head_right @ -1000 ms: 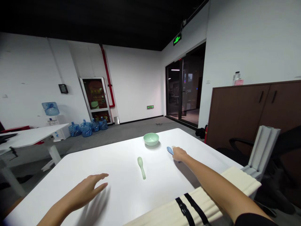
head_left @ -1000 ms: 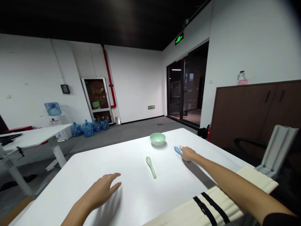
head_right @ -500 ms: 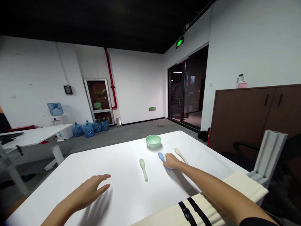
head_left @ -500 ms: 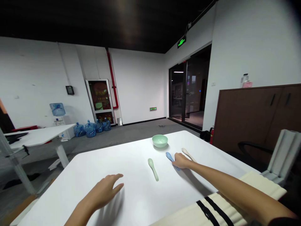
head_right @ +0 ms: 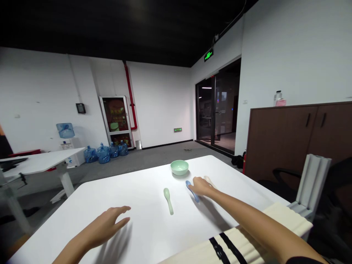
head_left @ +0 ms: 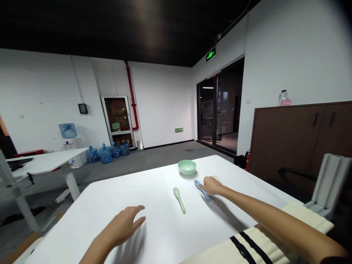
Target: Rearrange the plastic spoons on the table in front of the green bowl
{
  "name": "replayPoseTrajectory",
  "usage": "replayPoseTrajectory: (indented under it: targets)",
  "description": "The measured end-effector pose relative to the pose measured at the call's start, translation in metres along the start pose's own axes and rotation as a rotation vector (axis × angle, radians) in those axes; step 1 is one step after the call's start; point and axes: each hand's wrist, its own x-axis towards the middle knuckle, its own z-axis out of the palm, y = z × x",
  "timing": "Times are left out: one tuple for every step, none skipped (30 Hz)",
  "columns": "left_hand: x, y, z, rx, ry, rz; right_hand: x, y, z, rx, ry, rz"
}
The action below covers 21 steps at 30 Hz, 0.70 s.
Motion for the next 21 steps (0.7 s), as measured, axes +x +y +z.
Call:
replayPoseTrajectory:
  targets:
    - [0.000,0.000,0.000,0.002,-0.001,0.002,-0.001,-0.002,-0.008,-0.009,0.028,-0.032]
    - [-0.001,0.000,0.000,0.004,-0.001,0.003,-0.002,-0.005,-0.016,-0.013,0.055,-0.072]
    - [-0.001,0.000,0.001,0.006,0.000,0.004,-0.004,-0.008,-0.024,-0.007,0.075,-0.095]
    - [-0.001,0.001,0.001,0.009,0.002,0.005,-0.006,-0.011,-0.032,0.005,0.097,-0.108]
    - [-0.002,0.001,0.001,0.011,0.005,0.009,-0.010,-0.015,-0.040,0.019,0.133,-0.117]
    - [-0.002,0.001,0.001,0.013,0.007,0.011,-0.014,-0.019,-0.046,0.034,0.170,-0.126]
    - [-0.003,0.001,0.001,0.015,0.007,0.014,-0.018,-0.024,-0.051,0.047,0.204,-0.131]
    - [-0.003,0.001,0.001,0.016,0.005,0.015,-0.024,-0.028,-0.054,0.059,0.233,-0.135]
    - [-0.004,0.001,0.001,0.017,0.004,0.014,-0.030,-0.031,-0.055,0.070,0.256,-0.145]
    - [-0.004,0.001,0.001,0.018,0.004,0.011,-0.035,-0.034,-0.054,0.078,0.274,-0.162]
    - [-0.004,0.001,0.000,0.020,0.005,0.009,-0.041,-0.037,-0.050,0.085,0.288,-0.191]
    - [-0.004,0.001,0.000,0.022,0.008,0.005,-0.046,-0.038,-0.045,0.090,0.299,-0.233]
    - [-0.004,0.001,0.000,0.025,0.011,0.001,-0.051,-0.039,-0.039,0.090,0.299,-0.278]
    - [-0.004,0.001,-0.001,0.027,0.012,-0.005,-0.054,-0.038,-0.032,0.086,0.294,-0.325]
    - [-0.004,0.001,-0.001,0.026,0.013,-0.011,-0.056,-0.037,-0.024,0.080,0.275,-0.360]
    - [-0.004,0.001,-0.001,0.025,0.014,-0.016,-0.057,-0.036,-0.018,0.065,0.229,-0.368]
    - [-0.004,0.001,-0.001,0.022,0.015,-0.019,-0.058,-0.034,-0.012,0.051,0.196,-0.371]
    - [-0.004,0.001,-0.001,0.019,0.015,-0.021,-0.057,-0.031,-0.008,0.041,0.174,-0.373]
    - [-0.004,0.001,-0.001,0.016,0.016,-0.020,-0.055,-0.029,-0.006,0.034,0.165,-0.374]
    - [-0.004,0.001,-0.001,0.016,0.017,-0.021,-0.054,-0.026,-0.005,0.034,0.169,-0.378]
    - [-0.004,0.002,-0.001,0.017,0.017,-0.023,-0.052,-0.023,-0.004,0.039,0.177,-0.384]
